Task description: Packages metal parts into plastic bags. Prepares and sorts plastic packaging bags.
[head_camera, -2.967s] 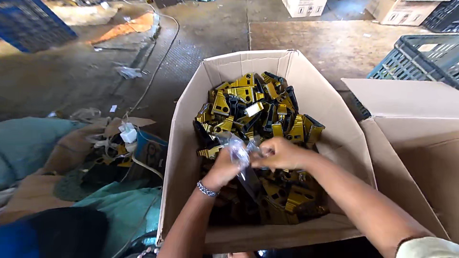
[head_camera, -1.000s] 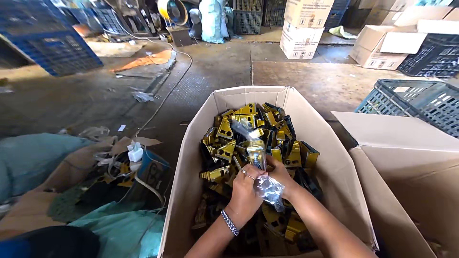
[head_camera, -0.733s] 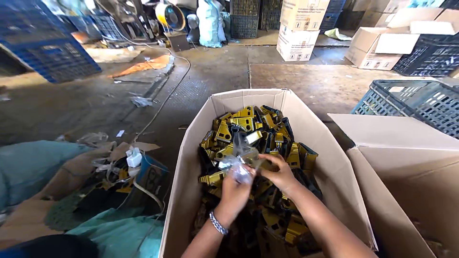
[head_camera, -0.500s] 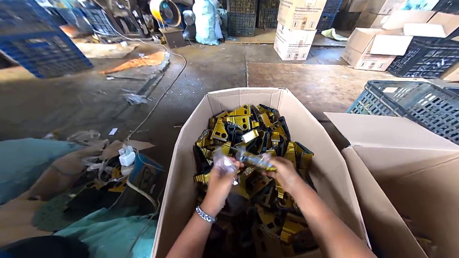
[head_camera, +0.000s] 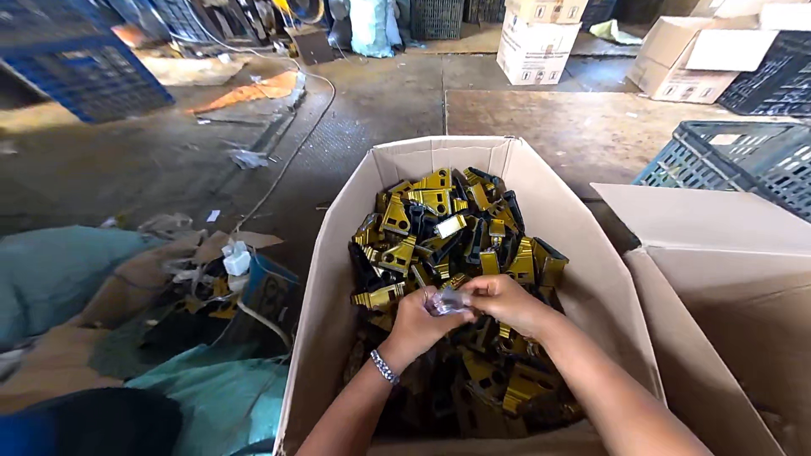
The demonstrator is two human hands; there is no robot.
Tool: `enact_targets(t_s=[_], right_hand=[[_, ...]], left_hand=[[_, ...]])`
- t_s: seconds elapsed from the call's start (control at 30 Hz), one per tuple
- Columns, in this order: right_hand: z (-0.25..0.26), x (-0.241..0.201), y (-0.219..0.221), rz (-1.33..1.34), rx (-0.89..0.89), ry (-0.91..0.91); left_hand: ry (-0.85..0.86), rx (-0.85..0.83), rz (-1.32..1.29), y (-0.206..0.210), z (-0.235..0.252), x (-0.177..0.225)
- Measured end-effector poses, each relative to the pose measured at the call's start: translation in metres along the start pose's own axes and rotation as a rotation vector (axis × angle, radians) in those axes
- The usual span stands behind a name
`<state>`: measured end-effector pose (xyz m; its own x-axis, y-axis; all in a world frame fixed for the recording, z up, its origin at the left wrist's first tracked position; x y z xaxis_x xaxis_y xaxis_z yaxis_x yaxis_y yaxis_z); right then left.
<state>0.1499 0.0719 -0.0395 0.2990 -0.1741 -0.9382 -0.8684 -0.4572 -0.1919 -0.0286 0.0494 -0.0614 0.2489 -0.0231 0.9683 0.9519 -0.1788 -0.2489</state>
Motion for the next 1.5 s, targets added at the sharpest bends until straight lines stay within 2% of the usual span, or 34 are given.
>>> enact_targets(t_s=[0.03, 0.07, 0.17, 0.2, 0.23, 0.27, 0.33, 0.37, 0.4, 0.5, 0.53, 0.6, 0.7, 0.73, 0.8, 0.87, 0.97, 1.0, 1.07, 1.2, 1.27, 1.33, 1.4, 1.5], right_hand=[[-0.003, 0.002, -0.001, 0.011, -0.054, 0.039], [-0.006, 0.003, -0.002, 0.023, -0.097, 0.078], [-0.008, 0.000, -0.006, 0.149, -0.031, 0.110], [-0.005, -0.003, -0.005, 0.186, 0.025, 0.103], [-0.002, -0.007, -0.003, 0.149, 0.054, 0.078], [0.001, -0.014, 0.000, 0.032, 0.033, 0.022], [0.003, -0.034, 0.012, -0.244, -0.135, -0.157], [0.005, -0.044, 0.015, -0.324, -0.209, -0.225], [0.008, -0.051, 0.013, -0.311, -0.204, -0.235], [0.031, -0.050, -0.008, -0.153, 0.127, -0.085], [0.038, -0.048, -0.007, -0.151, 0.201, -0.068], [0.043, -0.047, 0.011, -0.219, 0.095, -0.117], [0.047, -0.051, 0.036, -0.297, -0.292, -0.178], [0.053, -0.049, 0.031, -0.206, -0.336, -0.175], [0.070, -0.024, 0.013, 0.071, -0.212, -0.160], [0.088, 0.018, 0.011, 0.173, -0.022, 0.000], [0.092, 0.084, 0.057, 0.063, 0.083, 0.442], [0.092, 0.099, 0.074, 0.021, 0.137, 0.532], [0.091, 0.105, 0.090, -0.017, 0.177, 0.591], [0.074, 0.082, 0.058, -0.165, -0.006, 0.469], [0.056, 0.062, 0.021, -0.135, 0.050, 0.343], [0.029, 0.042, -0.018, 0.017, 0.158, 0.224], [0.002, 0.021, -0.042, 0.186, 0.193, 0.136], [-0.024, -0.006, -0.043, 0.392, 0.171, 0.017]], left_hand=[[-0.101, -0.077, -0.121, -0.003, 0.000, 0.003], [-0.150, -0.094, -0.134, -0.009, 0.001, 0.005], [-0.066, 0.217, 0.259, -0.040, 0.016, -0.006], [-0.055, 0.281, 0.265, -0.048, 0.018, -0.010], [-0.073, 0.265, 0.165, -0.048, 0.015, -0.008], [-0.090, 0.164, 0.015, -0.042, 0.009, -0.003], [-0.009, -0.096, -0.250, -0.022, 0.001, 0.007], [0.052, -0.147, -0.286, -0.020, 0.000, 0.011], [0.093, -0.111, -0.292, -0.027, 0.001, 0.011], [0.013, 0.195, -0.285, -0.062, 0.007, 0.001], [-0.047, 0.226, -0.242, -0.068, 0.009, -0.002], [-0.064, 0.135, -0.222, -0.059, 0.008, -0.001], [0.015, 0.021, -0.159, -0.051, 0.009, 0.005], [0.066, 0.030, -0.130, -0.059, 0.010, 0.002], [0.151, 0.129, 0.014, -0.076, 0.013, -0.006], [0.145, 0.269, 0.233, -0.084, 0.016, -0.016], [0.169, 0.395, 0.478, -0.080, 0.020, -0.025], [0.215, 0.426, 0.507, -0.079, 0.021, -0.027], [0.314, 0.465, 0.527, -0.079, 0.023, -0.031], [0.404, 0.467, 0.589, -0.078, 0.023, -0.038], [0.399, 0.457, 0.604, -0.077, 0.023, -0.037], [0.375, 0.444, 0.580, -0.073, 0.022, -0.035], [0.354, 0.412, 0.550, -0.069, 0.022, -0.034], [0.362, 0.291, 0.528, -0.056, 0.023, -0.034]])
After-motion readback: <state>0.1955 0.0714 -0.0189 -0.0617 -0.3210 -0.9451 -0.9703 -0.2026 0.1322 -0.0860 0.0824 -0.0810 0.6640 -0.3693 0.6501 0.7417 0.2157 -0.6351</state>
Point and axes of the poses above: each hand's wrist, its own z-axis towards the middle knuckle, its own y-axis out of the palm, x = y × z, the point moved 2 cm from there along z, towards the middle knuckle, and after that the axes turned 2 degrees about z, right-handed, at the moved point
